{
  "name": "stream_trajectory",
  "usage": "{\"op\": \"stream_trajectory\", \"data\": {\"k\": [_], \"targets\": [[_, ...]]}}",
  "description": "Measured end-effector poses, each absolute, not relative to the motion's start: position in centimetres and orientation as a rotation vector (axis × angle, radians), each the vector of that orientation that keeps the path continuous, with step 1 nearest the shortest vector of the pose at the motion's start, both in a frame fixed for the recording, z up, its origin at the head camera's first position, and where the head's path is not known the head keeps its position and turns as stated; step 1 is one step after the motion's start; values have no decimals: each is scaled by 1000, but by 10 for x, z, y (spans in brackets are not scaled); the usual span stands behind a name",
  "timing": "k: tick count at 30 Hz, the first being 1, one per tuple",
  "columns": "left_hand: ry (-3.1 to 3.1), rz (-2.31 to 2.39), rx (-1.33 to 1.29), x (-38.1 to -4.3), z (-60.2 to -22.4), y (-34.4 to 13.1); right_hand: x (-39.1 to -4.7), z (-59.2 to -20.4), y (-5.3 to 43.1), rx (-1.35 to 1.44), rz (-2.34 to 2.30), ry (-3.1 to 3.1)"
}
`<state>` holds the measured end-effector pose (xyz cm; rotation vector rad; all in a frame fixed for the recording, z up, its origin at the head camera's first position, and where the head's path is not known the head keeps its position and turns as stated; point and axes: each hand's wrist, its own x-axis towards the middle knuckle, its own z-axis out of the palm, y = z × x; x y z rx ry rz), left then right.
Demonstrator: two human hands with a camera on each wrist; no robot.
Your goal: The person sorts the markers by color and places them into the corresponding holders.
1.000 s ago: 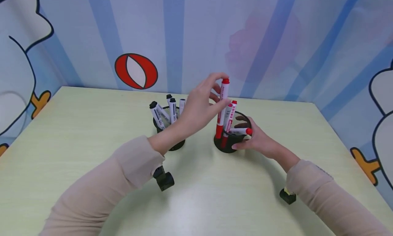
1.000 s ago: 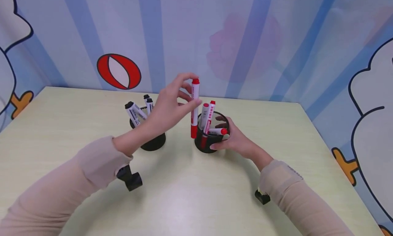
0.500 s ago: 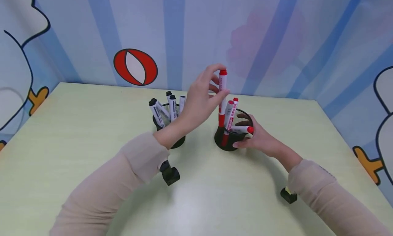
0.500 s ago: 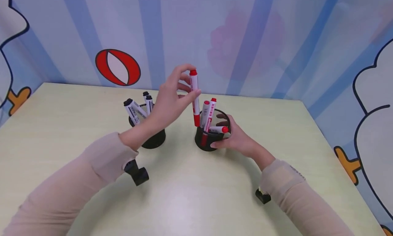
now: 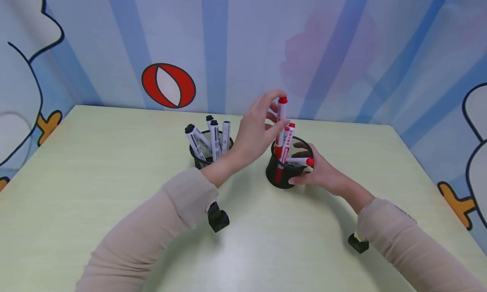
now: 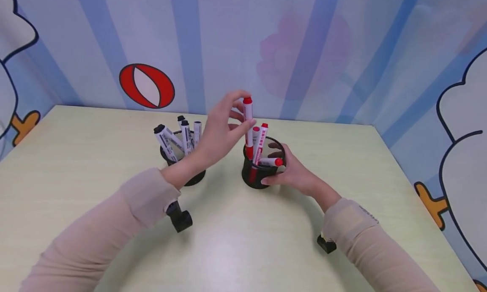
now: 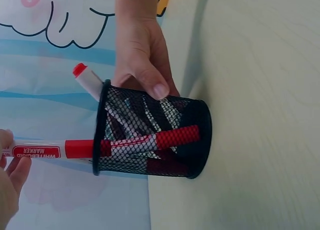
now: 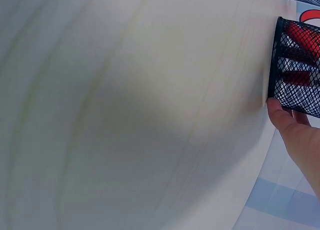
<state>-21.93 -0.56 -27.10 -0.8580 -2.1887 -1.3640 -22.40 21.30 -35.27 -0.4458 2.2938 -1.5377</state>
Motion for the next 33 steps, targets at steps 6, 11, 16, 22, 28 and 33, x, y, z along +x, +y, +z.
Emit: {"op": "stream_trajectory", "data": {"k": [6, 11, 16, 22, 28, 33], "targets": [[-2196, -1310, -900, -222, -286, -3, -224, -354, 214, -457, -1555, 2284], [-2204, -1274, -932, -225, -301, -2, -223, -356, 214, -445, -1550, 2288], [-2204, -1251, -941, -227, -313, 0, -223, -357, 213, -471, -1572, 2270], [-2246, -1237, -935, -225, -325, 1, -223, -359, 214, -476, -1575, 2264], [-2294, -1204, -907, -225, -332, 2, -225, -359, 214, -493, -1573, 2274], [-2310, -1198, -891, -224, -334, 3, -227, -358, 214, -499, -1579, 2268]]}}
